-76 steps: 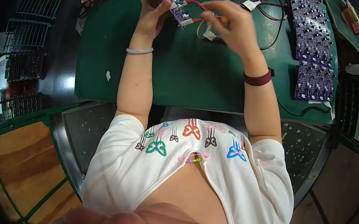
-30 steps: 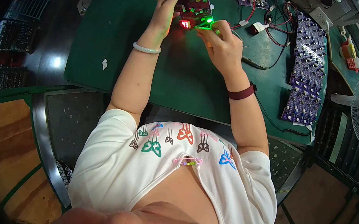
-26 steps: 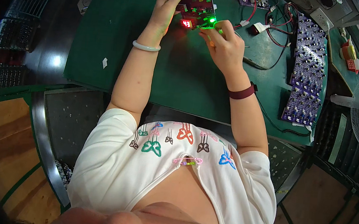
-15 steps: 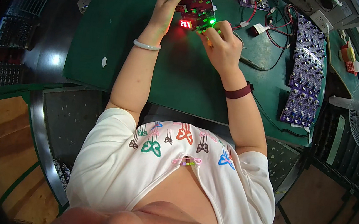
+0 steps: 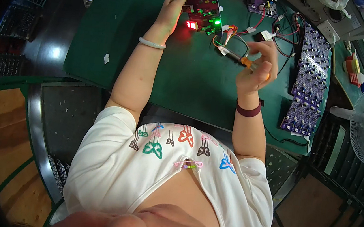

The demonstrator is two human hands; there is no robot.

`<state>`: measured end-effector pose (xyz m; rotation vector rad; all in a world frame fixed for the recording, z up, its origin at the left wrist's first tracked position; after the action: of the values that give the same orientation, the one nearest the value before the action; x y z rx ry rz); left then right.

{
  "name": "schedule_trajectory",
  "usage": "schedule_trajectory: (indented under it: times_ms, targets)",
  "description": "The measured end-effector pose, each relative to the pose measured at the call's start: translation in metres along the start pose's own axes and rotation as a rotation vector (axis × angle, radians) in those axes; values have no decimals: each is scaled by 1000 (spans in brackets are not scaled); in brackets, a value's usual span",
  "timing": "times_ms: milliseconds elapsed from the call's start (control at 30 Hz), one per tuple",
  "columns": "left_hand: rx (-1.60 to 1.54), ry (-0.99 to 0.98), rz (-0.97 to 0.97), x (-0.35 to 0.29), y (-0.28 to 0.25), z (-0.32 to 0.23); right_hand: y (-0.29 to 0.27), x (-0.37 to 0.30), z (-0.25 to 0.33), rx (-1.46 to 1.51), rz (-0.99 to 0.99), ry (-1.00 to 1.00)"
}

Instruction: Testing and assembling electronic circuit board components using probes and wires.

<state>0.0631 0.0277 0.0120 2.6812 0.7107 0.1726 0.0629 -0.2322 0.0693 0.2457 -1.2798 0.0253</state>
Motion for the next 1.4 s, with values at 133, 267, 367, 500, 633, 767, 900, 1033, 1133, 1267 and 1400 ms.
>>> schedule_trajectory:
  times_ms: [133, 267, 367, 500, 633, 767, 900, 1033, 1133, 1267, 1400]
  targets:
    - [12, -13, -1, 0, -5, 6, 8, -25, -9, 27, 162, 457]
    - [-41, 5, 1, 7, -11, 6, 34, -27, -15, 13, 466, 397]
    - [-50, 6, 16, 9, -4, 3, 44, -23, -12, -113, 577, 241]
    - [-33, 11, 17, 13, -8, 6, 49, -29, -18, -138, 613, 285]
    - [-53, 69, 38, 30, -12, 27, 50, -31, -19, -171, 598, 301]
    - [-49, 98, 55, 29, -9, 30, 47, -35, -18, -199, 567, 337]
    - [-26, 101, 50, 27, -9, 30, 48, -35, -17, -198, 578, 294]
    - [-18, 100, 58, 28, -8, 31, 48, -35, -16, -209, 591, 290]
    - [-12, 150, 46, 32, -12, 32, 50, -36, -15, -206, 593, 295]
    - [-20, 102, 44, 17, -5, 15, 49, -35, -18, -208, 598, 287]
    - [19, 64, 52, 9, -5, 3, 54, -35, -17, -204, 585, 277]
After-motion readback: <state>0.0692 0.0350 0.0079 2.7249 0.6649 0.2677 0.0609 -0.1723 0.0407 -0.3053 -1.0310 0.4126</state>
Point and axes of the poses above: each hand's wrist, its own x-axis towards the middle knuckle, its own y-axis out of the palm, z = x × y, the point moved 6 cm from there along x, towards the middle knuckle, and after that the axes turned 9 degrees about -y, right-handed, at the moved point
